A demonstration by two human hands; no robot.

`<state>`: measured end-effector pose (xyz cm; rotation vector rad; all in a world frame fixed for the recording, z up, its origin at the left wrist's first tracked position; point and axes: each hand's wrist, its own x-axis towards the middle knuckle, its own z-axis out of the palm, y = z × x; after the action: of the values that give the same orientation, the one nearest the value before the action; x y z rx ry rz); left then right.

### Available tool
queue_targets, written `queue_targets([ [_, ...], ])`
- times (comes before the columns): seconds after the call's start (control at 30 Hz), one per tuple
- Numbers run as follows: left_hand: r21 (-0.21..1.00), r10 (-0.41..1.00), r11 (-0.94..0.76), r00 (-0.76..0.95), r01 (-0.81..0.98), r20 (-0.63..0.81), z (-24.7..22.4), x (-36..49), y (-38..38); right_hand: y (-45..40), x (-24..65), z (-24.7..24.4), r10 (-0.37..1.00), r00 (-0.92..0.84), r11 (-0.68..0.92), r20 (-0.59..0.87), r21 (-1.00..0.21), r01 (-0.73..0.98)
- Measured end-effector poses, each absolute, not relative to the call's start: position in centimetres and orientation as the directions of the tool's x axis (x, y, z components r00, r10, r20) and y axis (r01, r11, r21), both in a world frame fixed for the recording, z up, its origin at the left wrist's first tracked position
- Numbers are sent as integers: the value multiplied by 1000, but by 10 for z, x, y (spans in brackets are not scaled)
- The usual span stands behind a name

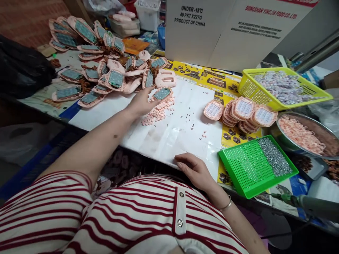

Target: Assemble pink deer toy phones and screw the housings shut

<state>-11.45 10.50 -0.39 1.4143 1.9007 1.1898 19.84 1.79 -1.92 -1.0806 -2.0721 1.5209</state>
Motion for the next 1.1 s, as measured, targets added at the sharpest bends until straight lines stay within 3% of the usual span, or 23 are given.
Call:
queue_targets([
  [0.1,688,927,191,-360,700,109,-12,-101,155,17,202,-20,744,-653,144,-142,-920,364],
  [0.2,607,917,309,-399,732,15,-15,-97,179,20,205,-19,746,-652,139,-137,-925,353],
  [0.33,615,909,298,-414,730,51,-15,-92,185,26,208,-18,759,-632,78,-156,-942,326],
  [0.47,719,908,205,-403,665,113,-12,-92,177,29,211,-19,768,-609,25,-197,-942,336],
  [0.63,883,853,20,-469,469,230,0,-98,124,27,207,-21,786,-556,-130,-269,-952,277],
  [0.77,984,914,10,-401,178,63,1,-80,60,37,182,-17,854,-437,-260,-281,-960,108],
  [0.87,994,948,34,-318,104,1,-5,-60,27,55,153,-10,878,-397,-282,-268,-959,24],
  [0.97,999,963,28,-270,47,-15,-8,-54,16,74,127,-2,839,-490,-265,-236,-964,10],
  [1.1,924,982,92,-121,-371,-147,-9,-72,15,93,107,8,792,-576,-259,-202,-966,-19],
])
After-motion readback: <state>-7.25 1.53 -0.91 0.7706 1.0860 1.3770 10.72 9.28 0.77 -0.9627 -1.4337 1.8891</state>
